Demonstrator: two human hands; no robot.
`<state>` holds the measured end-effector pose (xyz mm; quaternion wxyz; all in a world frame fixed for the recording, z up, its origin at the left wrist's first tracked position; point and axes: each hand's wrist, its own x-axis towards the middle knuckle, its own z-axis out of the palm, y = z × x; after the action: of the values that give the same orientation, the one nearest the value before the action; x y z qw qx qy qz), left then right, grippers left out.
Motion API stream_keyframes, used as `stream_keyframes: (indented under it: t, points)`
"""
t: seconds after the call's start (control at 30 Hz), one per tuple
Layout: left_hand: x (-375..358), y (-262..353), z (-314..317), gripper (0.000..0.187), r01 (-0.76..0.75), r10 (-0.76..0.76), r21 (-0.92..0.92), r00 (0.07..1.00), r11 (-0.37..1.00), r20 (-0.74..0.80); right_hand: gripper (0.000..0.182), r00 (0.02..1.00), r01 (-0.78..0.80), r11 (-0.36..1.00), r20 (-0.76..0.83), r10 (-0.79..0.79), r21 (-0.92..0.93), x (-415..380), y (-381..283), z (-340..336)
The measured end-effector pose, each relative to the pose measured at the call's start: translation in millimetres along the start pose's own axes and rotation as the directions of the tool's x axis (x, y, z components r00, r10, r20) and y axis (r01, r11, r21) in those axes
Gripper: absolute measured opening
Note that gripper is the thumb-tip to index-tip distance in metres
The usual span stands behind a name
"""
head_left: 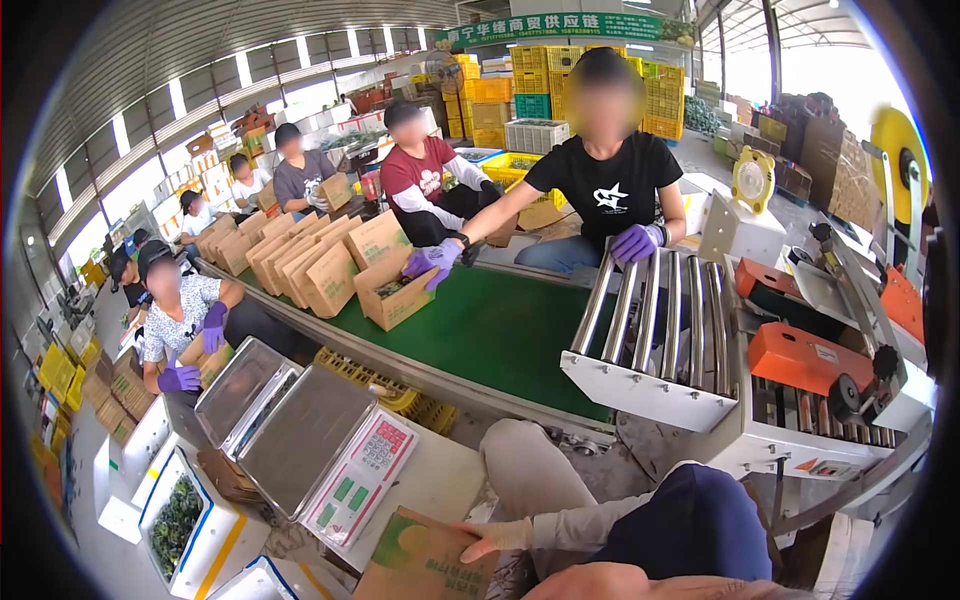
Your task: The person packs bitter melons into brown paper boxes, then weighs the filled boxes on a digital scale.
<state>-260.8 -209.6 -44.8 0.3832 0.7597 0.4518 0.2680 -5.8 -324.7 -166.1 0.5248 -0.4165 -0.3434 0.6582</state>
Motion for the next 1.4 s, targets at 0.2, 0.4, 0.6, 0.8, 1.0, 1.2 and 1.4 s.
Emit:
stream_keyframes:
  t: [0.2, 0.4, 0.6, 0.8, 1.0, 1.2, 1.4]
  points:
    - [3.5, 37.4, 51.7, 0.067, -0.088, 0.096, -0.052, 0.978, 0.995, 0.185, 0.084, 0.999, -0.028, 0.952, 0.044, 0.015, 0.303, 5.6, 27.7, -13.0]
    - [2.2, 40.1, 95.4, 0.069, -0.027, 0.048, -0.082, 0.964, 0.996, 0.263, 0.078, 0.978, -0.209, 0.638, 0.156, 0.139, 0.741, -1.2, 50.6, 15.7]
    - [-15.5, 22.1, 104.9, 0.072, 0.115, -0.080, -0.133, 0.966, 0.984, 0.247, 0.073, 0.952, -0.282, 0.431, 0.193, 0.238, 0.857, -17.6, 63.0, 32.3]
    - [-47.4, -6.1, 99.2, 0.075, 0.245, -0.206, -0.210, 0.960, 0.946, 0.191, 0.063, 0.915, -0.362, 0.327, 0.265, 0.305, 0.873, -17.3, 69.4, 22.7]
    - [-78.0, -28.4, 84.1, 0.077, 0.353, -0.320, -0.278, 0.934, 0.894, 0.158, 0.060, 0.931, -0.359, 0.509, 0.340, 0.134, 0.782, -13.6, 88.8, 11.2]
    - [-78.4, -27.5, 81.1, 0.080, 0.340, -0.315, -0.321, 0.940, 0.884, 0.129, 0.061, 0.926, -0.368, 0.455, 0.364, 0.100, 0.811, -4.6, 99.2, 12.8]
    - [-64.0, -29.3, 10.2, 0.083, 0.343, -0.361, -0.390, 0.932, 0.855, 0.028, 0.062, 0.917, -0.399, 0.380, 0.356, 0.181, 0.834, -10.8, 80.2, 19.5]
